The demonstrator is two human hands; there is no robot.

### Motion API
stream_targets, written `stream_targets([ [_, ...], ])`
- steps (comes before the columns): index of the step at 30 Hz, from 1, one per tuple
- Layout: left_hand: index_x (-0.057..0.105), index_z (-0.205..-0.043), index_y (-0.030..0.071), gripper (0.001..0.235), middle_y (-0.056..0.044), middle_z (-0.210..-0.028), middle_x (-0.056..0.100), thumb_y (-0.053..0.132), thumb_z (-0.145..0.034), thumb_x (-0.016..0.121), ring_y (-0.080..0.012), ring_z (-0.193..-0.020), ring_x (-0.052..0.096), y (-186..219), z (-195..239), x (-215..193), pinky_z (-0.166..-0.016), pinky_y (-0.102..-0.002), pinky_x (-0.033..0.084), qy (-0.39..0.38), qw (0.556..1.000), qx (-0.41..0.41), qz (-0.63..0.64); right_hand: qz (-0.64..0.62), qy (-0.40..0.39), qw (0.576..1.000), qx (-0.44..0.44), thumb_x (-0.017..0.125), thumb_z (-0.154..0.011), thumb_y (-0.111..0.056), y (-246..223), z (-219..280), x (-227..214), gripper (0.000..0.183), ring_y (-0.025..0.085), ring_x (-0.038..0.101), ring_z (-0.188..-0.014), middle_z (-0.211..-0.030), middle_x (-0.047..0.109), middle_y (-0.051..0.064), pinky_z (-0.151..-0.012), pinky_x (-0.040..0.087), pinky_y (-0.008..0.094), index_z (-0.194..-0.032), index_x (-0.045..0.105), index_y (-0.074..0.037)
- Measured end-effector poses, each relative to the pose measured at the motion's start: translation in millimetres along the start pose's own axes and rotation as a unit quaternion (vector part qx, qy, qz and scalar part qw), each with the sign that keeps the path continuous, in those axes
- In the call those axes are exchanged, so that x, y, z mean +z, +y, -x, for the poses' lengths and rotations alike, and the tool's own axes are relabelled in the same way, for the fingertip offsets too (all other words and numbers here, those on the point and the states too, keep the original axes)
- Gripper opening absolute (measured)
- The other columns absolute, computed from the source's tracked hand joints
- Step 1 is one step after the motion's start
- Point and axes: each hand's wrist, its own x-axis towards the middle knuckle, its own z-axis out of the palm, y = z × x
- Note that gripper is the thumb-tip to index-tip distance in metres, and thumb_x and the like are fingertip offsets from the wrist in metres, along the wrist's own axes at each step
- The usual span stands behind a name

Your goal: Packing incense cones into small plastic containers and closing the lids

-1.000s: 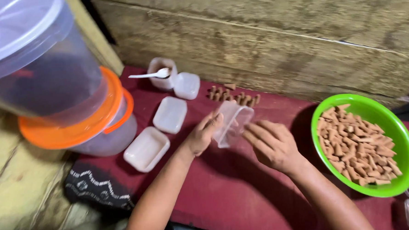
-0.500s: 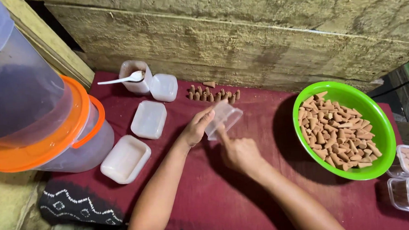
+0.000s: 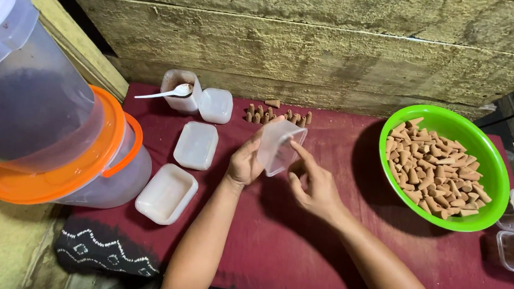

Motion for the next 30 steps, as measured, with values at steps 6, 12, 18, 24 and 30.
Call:
stream_targets([
  [6,0.042,-0.153,-0.003,0.057,-0.013,-0.159,0.042,0.032,-0.110,0.032,-0.0237,-0.147,0.037,-4.3,1.9,50.9,-0.128,-0.041,0.021,0.094,0.987,-0.001,-0.127,0.308,0.042,0.948,-0.072,0.063,-0.083,-0.023,2.3,-4.5,25.3,0.054,0.027,0.057,-0.082,-0.097,0.046,0.004,-0.048,0.055,0.043,-0.137,0.060,-0.028],
  [12,0.025,-0.162,0.004,0.107,-0.019,-0.129,0.063,0.084,-0.091,0.029,-0.0236,-0.119,0.061,-20.7,-4.9,-14.5,-0.100,-0.037,0.056,0.004,0.986,0.030,-0.167,0.469,0.076,0.850,-0.226,0.060,-0.080,-0.022,5.4,-18.3,14.2,0.043,0.024,0.048,-0.080,-0.087,0.042,0.002,-0.059,0.043,0.034,-0.123,0.067,-0.023],
  [18,0.033,-0.155,-0.002,0.083,-0.022,-0.119,0.063,0.056,-0.097,0.045,-0.0306,-0.115,0.062,-10.1,-6.8,-14.2,-0.092,-0.041,0.058,0.022,0.986,0.028,-0.164,0.426,0.023,0.878,-0.218,0.058,-0.082,-0.018,28.5,-16.1,19.8,0.034,0.027,0.049,-0.092,-0.102,0.051,0.004,-0.070,0.041,0.037,-0.113,0.069,-0.023],
  [24,0.043,-0.144,-0.002,0.076,-0.025,-0.115,0.066,0.054,-0.093,0.039,-0.0332,-0.116,0.062,-34.6,-4.2,-26.1,-0.087,-0.040,0.059,0.084,0.986,0.084,-0.120,0.340,-0.027,0.926,-0.164,0.070,-0.069,-0.020,6.1,-6.2,28.3,0.055,0.034,0.052,-0.110,-0.120,0.058,0.008,-0.077,0.047,0.043,-0.124,0.071,-0.019],
  [30,0.044,-0.144,-0.002,0.079,-0.021,-0.111,0.068,0.056,-0.092,0.036,-0.0248,-0.104,0.068,-10.8,-2.2,-14.1,-0.071,-0.030,0.063,0.106,0.970,0.087,-0.200,0.074,0.011,0.989,-0.127,0.064,-0.073,-0.007,33.1,-3.1,14.3,0.061,0.037,0.061,-0.117,-0.125,0.065,0.011,-0.089,0.051,0.045,-0.133,0.068,-0.015],
])
